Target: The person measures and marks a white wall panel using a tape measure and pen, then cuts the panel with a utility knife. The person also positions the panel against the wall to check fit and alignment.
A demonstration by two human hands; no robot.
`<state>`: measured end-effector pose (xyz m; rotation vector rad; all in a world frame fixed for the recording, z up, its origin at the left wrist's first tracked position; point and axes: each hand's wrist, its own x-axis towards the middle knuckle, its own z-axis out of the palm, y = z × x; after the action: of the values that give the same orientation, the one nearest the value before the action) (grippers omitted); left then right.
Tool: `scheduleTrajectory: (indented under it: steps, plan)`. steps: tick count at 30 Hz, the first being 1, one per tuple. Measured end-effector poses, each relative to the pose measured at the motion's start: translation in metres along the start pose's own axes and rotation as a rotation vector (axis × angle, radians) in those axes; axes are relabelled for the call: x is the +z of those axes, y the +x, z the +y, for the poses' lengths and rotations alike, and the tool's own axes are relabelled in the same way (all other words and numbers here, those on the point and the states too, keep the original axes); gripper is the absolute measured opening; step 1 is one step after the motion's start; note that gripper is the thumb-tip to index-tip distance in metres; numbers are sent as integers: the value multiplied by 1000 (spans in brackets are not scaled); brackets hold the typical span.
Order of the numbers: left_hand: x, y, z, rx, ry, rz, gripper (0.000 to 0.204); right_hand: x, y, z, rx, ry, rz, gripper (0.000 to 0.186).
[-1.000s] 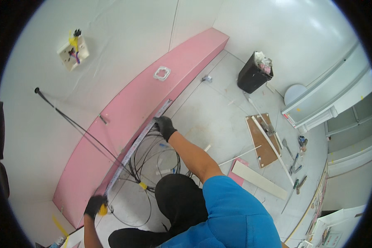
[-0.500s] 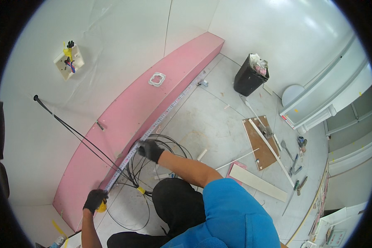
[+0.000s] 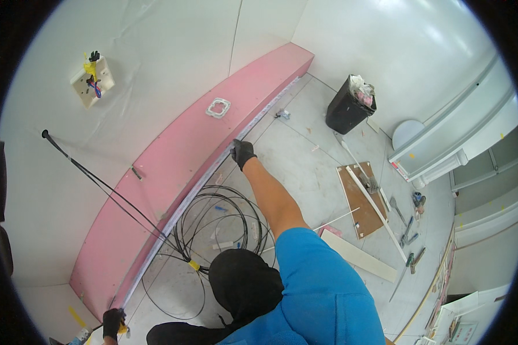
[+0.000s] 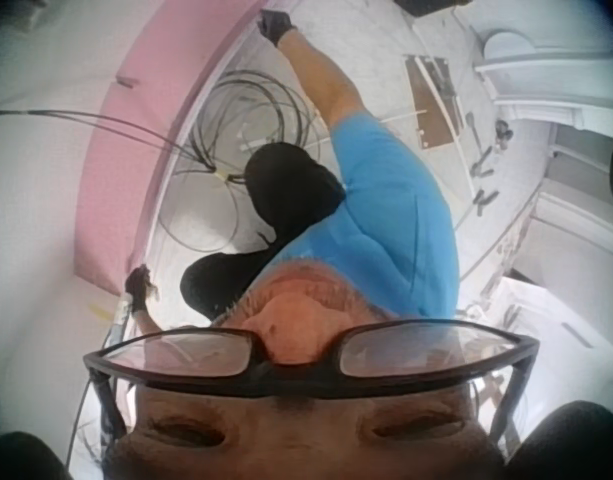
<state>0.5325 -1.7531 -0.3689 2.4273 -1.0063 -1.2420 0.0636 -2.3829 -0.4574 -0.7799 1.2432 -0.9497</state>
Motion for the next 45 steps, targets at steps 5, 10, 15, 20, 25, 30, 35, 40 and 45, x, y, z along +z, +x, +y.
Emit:
scheduleTrajectory:
  steps: [5, 10, 15, 20, 25, 30, 35, 40, 45]
  plan:
    - [38, 65, 82, 202, -46, -104, 22, 46, -69, 42, 144, 165, -265, 17]
    - [64, 85, 175, 188, -210, -228, 22, 78, -125, 77, 234, 298, -169, 21]
    - [73, 106, 82, 233, -65, 12, 28, 61, -61, 68, -65, -207, -133, 18]
    - [31, 37, 34, -13, -235, 61, 25, 28, -23, 24, 0, 44, 20, 19]
    - [35, 32, 16, 223, 302, 282, 24, 23, -3, 0, 63, 145, 70, 15]
    - [53, 41, 47, 341, 324, 402, 26, 28, -10, 3, 67, 156, 15, 9]
    - [54, 45, 78, 327, 303, 365, 28, 29, -21, 10, -45, 145, -31, 12]
    - [57, 51, 83, 280, 320, 335, 35, 27, 11, 23, -138, 236, 5, 17]
    - [55, 50, 73, 318, 402, 352, 31, 44, 3, 13, -192, -17, 106, 15]
